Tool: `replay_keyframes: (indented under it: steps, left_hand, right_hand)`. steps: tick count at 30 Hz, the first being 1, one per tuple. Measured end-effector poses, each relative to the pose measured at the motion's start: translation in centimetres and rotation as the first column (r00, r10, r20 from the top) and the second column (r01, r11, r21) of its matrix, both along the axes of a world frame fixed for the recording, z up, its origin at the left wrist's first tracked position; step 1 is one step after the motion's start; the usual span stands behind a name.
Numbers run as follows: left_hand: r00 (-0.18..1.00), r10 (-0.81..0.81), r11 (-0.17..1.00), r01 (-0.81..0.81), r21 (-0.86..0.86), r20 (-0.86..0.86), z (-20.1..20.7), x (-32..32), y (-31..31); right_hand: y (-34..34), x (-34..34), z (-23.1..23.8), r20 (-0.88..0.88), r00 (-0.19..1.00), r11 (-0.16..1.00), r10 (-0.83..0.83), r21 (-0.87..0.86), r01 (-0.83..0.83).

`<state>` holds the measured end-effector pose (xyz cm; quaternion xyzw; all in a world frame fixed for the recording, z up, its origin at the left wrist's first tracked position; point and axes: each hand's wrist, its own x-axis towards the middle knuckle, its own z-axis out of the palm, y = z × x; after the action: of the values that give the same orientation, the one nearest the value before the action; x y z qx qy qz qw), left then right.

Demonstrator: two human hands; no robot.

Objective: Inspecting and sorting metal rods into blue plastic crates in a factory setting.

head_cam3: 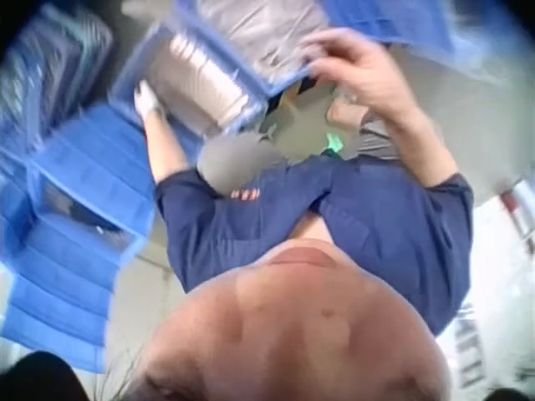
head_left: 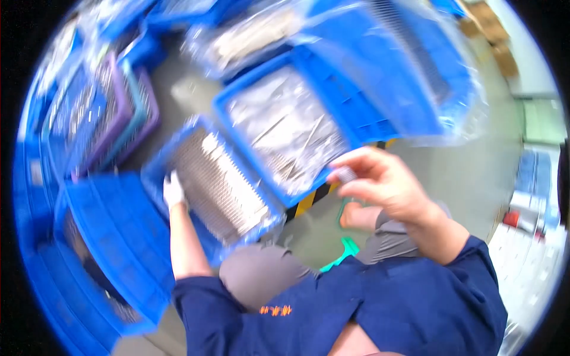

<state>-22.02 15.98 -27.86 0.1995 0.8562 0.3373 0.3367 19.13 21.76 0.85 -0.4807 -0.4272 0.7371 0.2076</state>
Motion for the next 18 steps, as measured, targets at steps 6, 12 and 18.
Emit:
replay_keyframes:
  steps: [6,12,18]
  left_hand:
    - [0.755,-0.236,0.904,0.401,0.147,-0.611,9.8,6.4,7.3]
    - [0.653,-0.453,0.470,0.754,0.459,-0.607,24.8,25.1,16.6]
    - [0.196,-0.608,0.088,0.980,0.180,-0.769,31.2,43.1,20.1]
  right_hand:
    - [-3.2,3.2,-0.2,-0.118,0.984,0.976,0.135,0.185,-0.112]
    - [-4.7,6.5,1.6,-0.110,0.991,0.897,0.070,0.441,-0.015]
    - [-4.4,10.7,3.8,-0.334,0.923,0.782,-0.192,0.516,0.349]
